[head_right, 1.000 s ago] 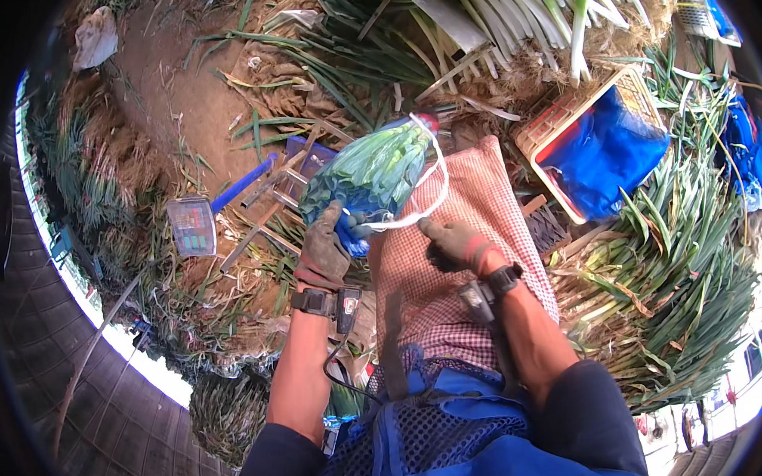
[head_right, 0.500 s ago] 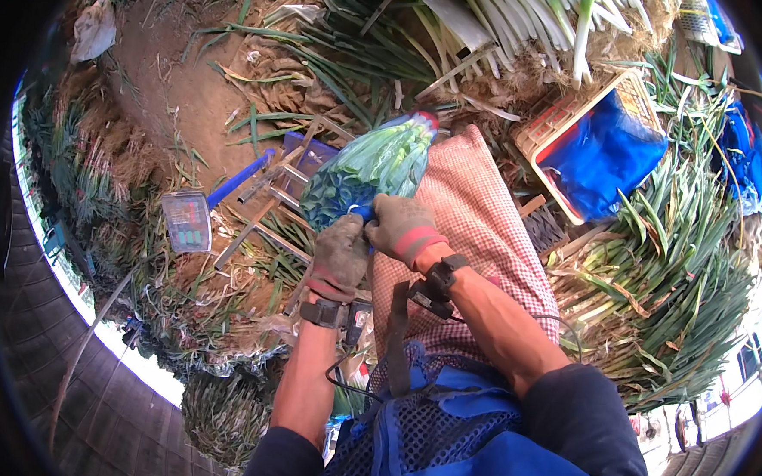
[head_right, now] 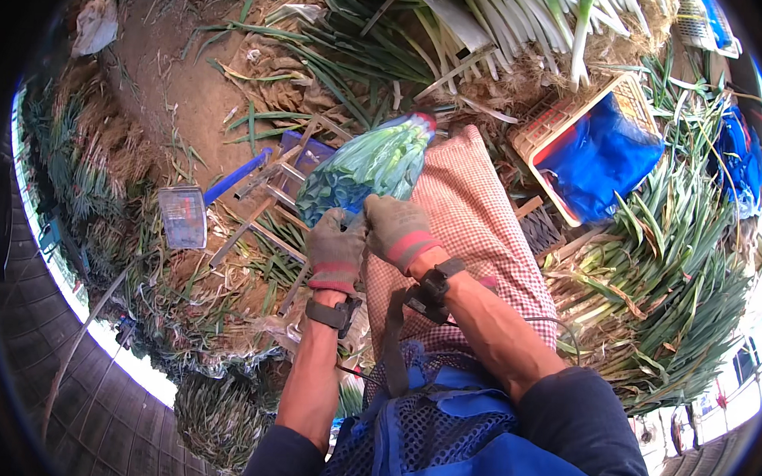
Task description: Sorting and bundling leeks in an agricultural setting using a scale and tape.
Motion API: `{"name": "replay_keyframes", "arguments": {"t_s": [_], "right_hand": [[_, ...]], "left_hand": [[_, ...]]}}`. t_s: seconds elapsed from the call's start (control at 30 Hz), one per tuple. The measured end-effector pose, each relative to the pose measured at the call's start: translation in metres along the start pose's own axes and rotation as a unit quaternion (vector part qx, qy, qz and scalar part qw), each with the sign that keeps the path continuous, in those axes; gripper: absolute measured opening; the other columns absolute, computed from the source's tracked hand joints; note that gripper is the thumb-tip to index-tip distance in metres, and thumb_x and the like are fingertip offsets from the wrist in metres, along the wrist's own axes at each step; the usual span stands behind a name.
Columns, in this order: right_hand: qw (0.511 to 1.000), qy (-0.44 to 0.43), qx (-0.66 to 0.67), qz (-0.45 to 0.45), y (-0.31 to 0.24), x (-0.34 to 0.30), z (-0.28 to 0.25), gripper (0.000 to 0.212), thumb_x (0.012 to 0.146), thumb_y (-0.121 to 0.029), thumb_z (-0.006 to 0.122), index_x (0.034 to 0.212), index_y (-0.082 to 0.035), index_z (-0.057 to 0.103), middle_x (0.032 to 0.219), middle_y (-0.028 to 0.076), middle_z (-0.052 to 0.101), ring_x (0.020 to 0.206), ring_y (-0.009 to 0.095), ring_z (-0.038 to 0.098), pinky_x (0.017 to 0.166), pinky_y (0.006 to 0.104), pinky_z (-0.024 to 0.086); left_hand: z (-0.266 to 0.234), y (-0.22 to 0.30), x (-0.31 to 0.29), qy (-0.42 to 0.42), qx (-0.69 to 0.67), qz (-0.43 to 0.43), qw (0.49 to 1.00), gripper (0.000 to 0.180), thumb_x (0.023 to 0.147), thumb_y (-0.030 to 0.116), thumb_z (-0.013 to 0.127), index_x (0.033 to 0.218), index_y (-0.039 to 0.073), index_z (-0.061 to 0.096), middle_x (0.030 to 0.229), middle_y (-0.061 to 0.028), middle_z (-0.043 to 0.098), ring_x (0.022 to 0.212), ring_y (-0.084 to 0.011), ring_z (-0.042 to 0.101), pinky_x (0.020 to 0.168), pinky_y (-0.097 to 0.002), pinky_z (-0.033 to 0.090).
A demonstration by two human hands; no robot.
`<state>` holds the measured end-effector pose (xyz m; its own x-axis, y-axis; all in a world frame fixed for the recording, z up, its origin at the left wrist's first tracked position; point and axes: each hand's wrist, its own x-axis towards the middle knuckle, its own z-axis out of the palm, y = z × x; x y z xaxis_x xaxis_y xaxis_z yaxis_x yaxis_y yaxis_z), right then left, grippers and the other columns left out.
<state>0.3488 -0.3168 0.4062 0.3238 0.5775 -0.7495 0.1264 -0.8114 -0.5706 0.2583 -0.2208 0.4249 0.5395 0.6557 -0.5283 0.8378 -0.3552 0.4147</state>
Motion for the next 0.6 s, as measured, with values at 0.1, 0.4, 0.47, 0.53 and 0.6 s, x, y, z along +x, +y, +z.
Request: {"name": "replay_keyframes", "arguments": {"t_s": [0.1, 0.4, 0.47, 0.53, 0.6], "right_hand": [[0.999, 0.017, 0.011, -0.025, 0.005, 0.002, 0.006, 0.021, 0.086, -0.019, 0.067, 0.102, -0.007, 0.063, 0.101, 0.017, 0.071, 0.096, 0.037, 0.071, 0.083, 0.0472, 0.055], [0.993, 0.09, -0.016, -0.077, 0.024, 0.013, 0.008, 0.019, 0.088, -0.023, 0.065, 0.1, -0.008, 0.064, 0.096, 0.016, 0.07, 0.09, 0.037, 0.071, 0.076, 0.048, 0.056], [0.992, 0.086, 0.0, -0.094, 0.019, 0.014, 0.003, 0.02, 0.089, -0.025, 0.066, 0.099, -0.008, 0.064, 0.095, 0.016, 0.07, 0.09, 0.037, 0.071, 0.076, 0.0482, 0.056], [0.991, 0.079, 0.014, -0.107, 0.022, 0.015, 0.003, 0.022, 0.089, -0.026, 0.066, 0.099, -0.007, 0.064, 0.094, 0.016, 0.07, 0.09, 0.037, 0.071, 0.076, 0.0483, 0.056], [0.969, 0.096, 0.093, -0.207, 0.024, 0.011, 0.0, 0.024, 0.089, -0.027, 0.068, 0.101, -0.006, 0.065, 0.094, 0.017, 0.071, 0.09, 0.038, 0.07, 0.078, 0.0474, 0.055]], "left_hand": [[0.0, -0.002, 0.0, -0.005, -0.094, -0.032, 0.995, 0.022, 0.083, 0.012, 0.082, 0.074, 0.002, 0.064, 0.068, 0.0021, 0.063, 0.06, -0.007, 0.05, 0.053, -0.0289, 0.044], [0.001, 0.008, -0.013, -0.056, -0.283, -0.109, 0.951, 0.012, 0.094, 0.0, 0.065, 0.106, -0.002, 0.065, 0.09, -0.0011, 0.069, 0.075, -0.0075, 0.061, 0.066, -0.0236, 0.049], [-0.001, 0.011, -0.018, -0.027, -0.303, -0.07, 0.95, 0.012, 0.094, 0.0, 0.064, 0.106, -0.002, 0.066, 0.091, -0.0012, 0.07, 0.077, -0.0083, 0.061, 0.068, -0.0242, 0.049], [-0.008, 0.02, -0.029, -0.002, -0.324, -0.035, 0.945, 0.013, 0.094, 0.001, 0.062, 0.106, -0.001, 0.068, 0.091, -0.0014, 0.07, 0.079, -0.009, 0.062, 0.071, -0.0248, 0.05], [-0.046, 0.053, -0.055, -0.063, -0.246, -0.017, 0.967, 0.013, 0.095, 0.002, 0.062, 0.105, -0.002, 0.069, 0.08, -0.0026, 0.069, 0.068, -0.0079, 0.06, 0.062, -0.0245, 0.049]]}}
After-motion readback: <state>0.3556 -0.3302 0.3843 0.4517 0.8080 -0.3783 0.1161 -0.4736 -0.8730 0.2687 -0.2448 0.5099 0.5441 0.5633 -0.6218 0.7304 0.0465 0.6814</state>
